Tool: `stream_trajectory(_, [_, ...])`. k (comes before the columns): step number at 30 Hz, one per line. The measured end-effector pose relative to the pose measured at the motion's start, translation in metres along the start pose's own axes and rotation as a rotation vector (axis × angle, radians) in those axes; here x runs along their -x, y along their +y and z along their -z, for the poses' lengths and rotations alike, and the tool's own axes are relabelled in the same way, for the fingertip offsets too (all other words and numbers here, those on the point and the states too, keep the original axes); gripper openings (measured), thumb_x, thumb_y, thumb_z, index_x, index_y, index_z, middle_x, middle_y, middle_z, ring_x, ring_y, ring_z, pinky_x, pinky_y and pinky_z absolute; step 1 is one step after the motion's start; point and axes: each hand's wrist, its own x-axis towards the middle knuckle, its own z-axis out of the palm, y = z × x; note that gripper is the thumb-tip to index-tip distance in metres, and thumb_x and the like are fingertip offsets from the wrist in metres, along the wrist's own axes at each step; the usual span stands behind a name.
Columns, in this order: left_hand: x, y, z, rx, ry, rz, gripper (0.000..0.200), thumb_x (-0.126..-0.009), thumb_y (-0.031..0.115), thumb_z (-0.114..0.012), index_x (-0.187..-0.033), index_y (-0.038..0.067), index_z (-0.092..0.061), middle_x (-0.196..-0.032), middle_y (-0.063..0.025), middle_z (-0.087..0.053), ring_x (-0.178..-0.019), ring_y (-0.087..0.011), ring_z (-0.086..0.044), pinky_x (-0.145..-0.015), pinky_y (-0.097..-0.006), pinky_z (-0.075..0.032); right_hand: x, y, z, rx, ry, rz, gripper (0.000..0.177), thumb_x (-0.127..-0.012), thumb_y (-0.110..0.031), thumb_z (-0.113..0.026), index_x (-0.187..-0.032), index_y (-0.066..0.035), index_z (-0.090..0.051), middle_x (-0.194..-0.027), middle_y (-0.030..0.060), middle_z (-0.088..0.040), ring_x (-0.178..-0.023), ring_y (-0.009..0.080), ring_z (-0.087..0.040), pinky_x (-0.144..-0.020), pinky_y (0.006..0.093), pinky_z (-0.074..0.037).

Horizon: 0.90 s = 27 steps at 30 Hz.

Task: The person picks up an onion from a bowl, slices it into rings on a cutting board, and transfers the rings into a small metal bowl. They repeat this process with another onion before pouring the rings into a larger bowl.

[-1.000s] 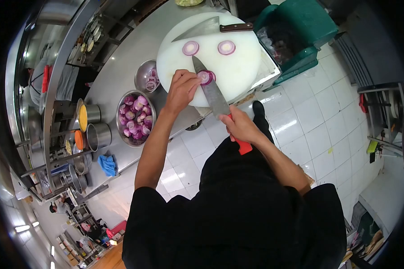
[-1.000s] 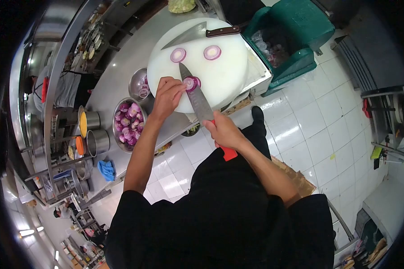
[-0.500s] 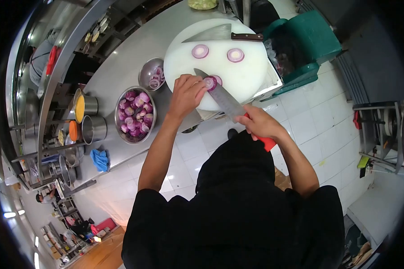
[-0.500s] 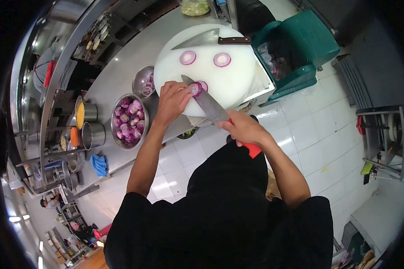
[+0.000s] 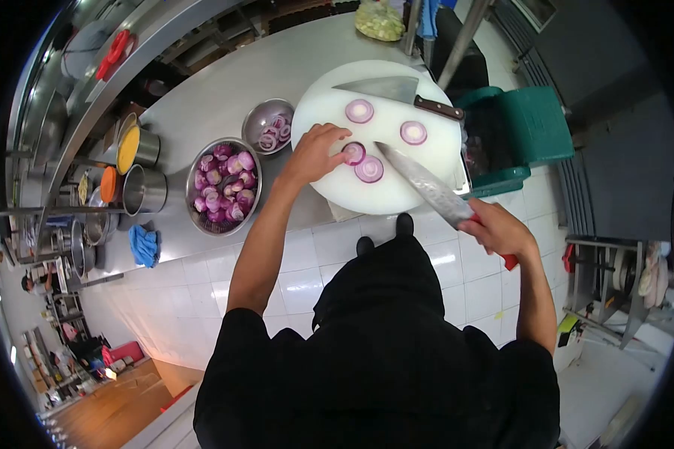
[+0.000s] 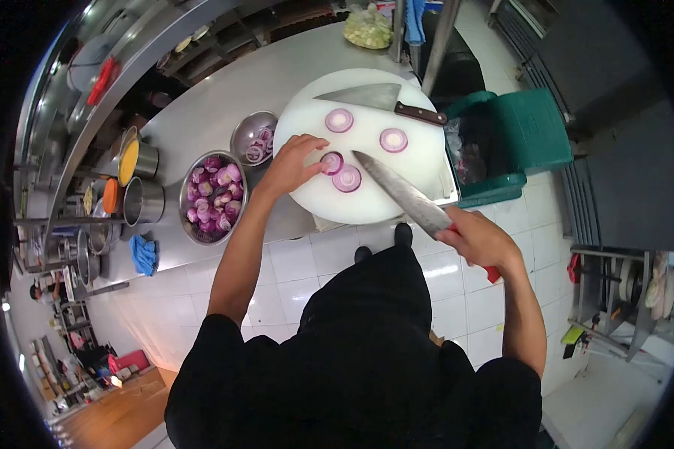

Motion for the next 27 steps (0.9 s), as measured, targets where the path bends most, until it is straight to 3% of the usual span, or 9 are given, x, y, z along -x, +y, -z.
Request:
stream_trajectory(5, [-0.019, 0.008, 0.002, -0.019, -0.213, 0.083, 0.035, -0.076, 0.017, -0.076, -0.109, 0.008, -0.068, -0.118, -0.0121, -0.059, -0.115, -0.0315, -0.053, -0.095, -0.0398, -0.046, 0.003, 0.038, 0.022, -0.215, 0.007, -0.057, 0.019, -0.099, -0.016, -0.062, -0.095, -0.001, -0.052, -0.061, 0.0046, -0.054, -0.045, 0.013, -0.054, -0.041, 0.0303, -0.044])
stream_trajectory(7, [-0.025, 0.021, 0.01, -0.105, -0.463, 0.096, 0.03, -0.076, 0.014, -0.077, -0.101, 0.004, -0.062, -0.11, -0.0135, -0.056, -0.108, -0.0336, -0.052, -0.095, -0.0381, -0.045, -0.007, 0.051, 0.023, -0.379, 0.062, -0.023, 0.018, -0.099, -0.015, -0.061, -0.096, -0.002, -0.05, -0.061, 0.0031, -0.053, -0.045, 0.0121, -0.053, -0.042, 0.03, -0.044])
stream_trajectory(8, [-0.02, 0.012, 0.005, -0.026, -0.442, -0.026, 0.03, -0.076, 0.014, -0.078, -0.096, 0.004, -0.058, -0.097, -0.0129, -0.055, -0.098, -0.0319, -0.053, -0.088, -0.0367, -0.046, -0.011, 0.053, 0.021, -0.439, 0.073, -0.014, 0.017, -0.1, -0.015, -0.061, -0.096, -0.002, -0.049, -0.061, 0.0017, -0.051, -0.045, 0.0113, -0.051, -0.043, 0.0294, -0.043])
stream_trajectory(9, [-0.019, 0.025, 0.014, 0.015, -0.525, 0.102, 0.03, -0.079, 0.016, -0.076, -0.1, 0.003, -0.058, -0.093, -0.0138, -0.059, -0.095, -0.0294, -0.058, -0.085, -0.0383, -0.047, -0.015, 0.051, 0.022, -0.448, 0.069, -0.026, 0.017, -0.1, -0.014, -0.061, -0.096, -0.002, -0.049, -0.061, 0.0016, -0.051, -0.046, 0.0111, -0.05, -0.043, 0.0288, -0.043])
stream_trajectory(12, [0.01, 0.005, 0.029, 0.426, -0.182, 0.388, 0.023, -0.088, 0.006, -0.067, -0.109, 0.002, -0.06, -0.099, -0.0115, -0.067, -0.087, -0.0224, -0.066, -0.079, -0.034, -0.053, -0.031, 0.062, 0.018, -0.565, 0.043, 0.007, 0.018, -0.099, -0.014, -0.061, -0.094, -0.003, -0.048, -0.059, 0.0021, -0.051, -0.044, 0.0116, -0.049, -0.043, 0.0283, -0.041])
stream_trajectory(14, [0.026, -0.017, 0.04, 0.704, 0.214, 0.569, 0.027, -0.093, -0.002, -0.06, -0.119, 0.001, -0.061, -0.105, -0.0101, -0.067, -0.086, -0.018, -0.069, -0.078, -0.03, -0.058, -0.043, 0.065, 0.019, -0.585, 0.011, 0.024, 0.018, -0.098, -0.014, -0.061, -0.094, -0.002, -0.048, -0.059, 0.0022, -0.051, -0.044, 0.0117, -0.049, -0.043, 0.0283, -0.041])
stream_trajectory(15, [0.031, -0.034, 0.042, 0.696, 0.216, 0.583, 0.027, -0.093, -0.002, -0.06, -0.119, 0.001, -0.061, -0.105, -0.0101, -0.067, -0.086, -0.018, -0.069, -0.078, -0.03, -0.058, -0.046, 0.066, 0.019, -0.594, -0.002, 0.025, 0.018, -0.098, -0.014, -0.061, -0.094, -0.002, -0.048, -0.059, 0.0023, -0.052, -0.043, 0.0117, -0.049, -0.043, 0.0284, -0.041])
stream_trajectory(17, [0.032, -0.077, 0.048, 0.91, 0.579, 0.768, 0.027, -0.095, -0.002, -0.056, -0.122, -0.002, -0.06, -0.11, -0.0154, -0.065, -0.089, -0.0229, -0.071, -0.08, -0.0317, -0.062, -0.058, 0.065, 0.026, -0.603, -0.038, 0.061, 0.019, -0.098, -0.014, -0.061, -0.09, -0.002, -0.048, -0.058, 0.0024, -0.052, -0.043, 0.0115, -0.05, -0.043, 0.0285, -0.041])
stream_trajectory(27, [0.0, -0.154, 0.061, 0.811, 0.562, 0.936, 0.038, -0.096, -0.009, -0.043, -0.132, -0.005, -0.051, -0.125, -0.0217, -0.057, -0.092, -0.0331, -0.071, -0.082, -0.0374, -0.065, -0.074, 0.048, 0.044, -0.399, 0.082, 0.19, 0.027, -0.098, -0.015, -0.063, -0.083, -0.004, -0.043, -0.053, 0.0051, -0.053, -0.043, 0.0132, -0.052, -0.044, 0.031, -0.041])
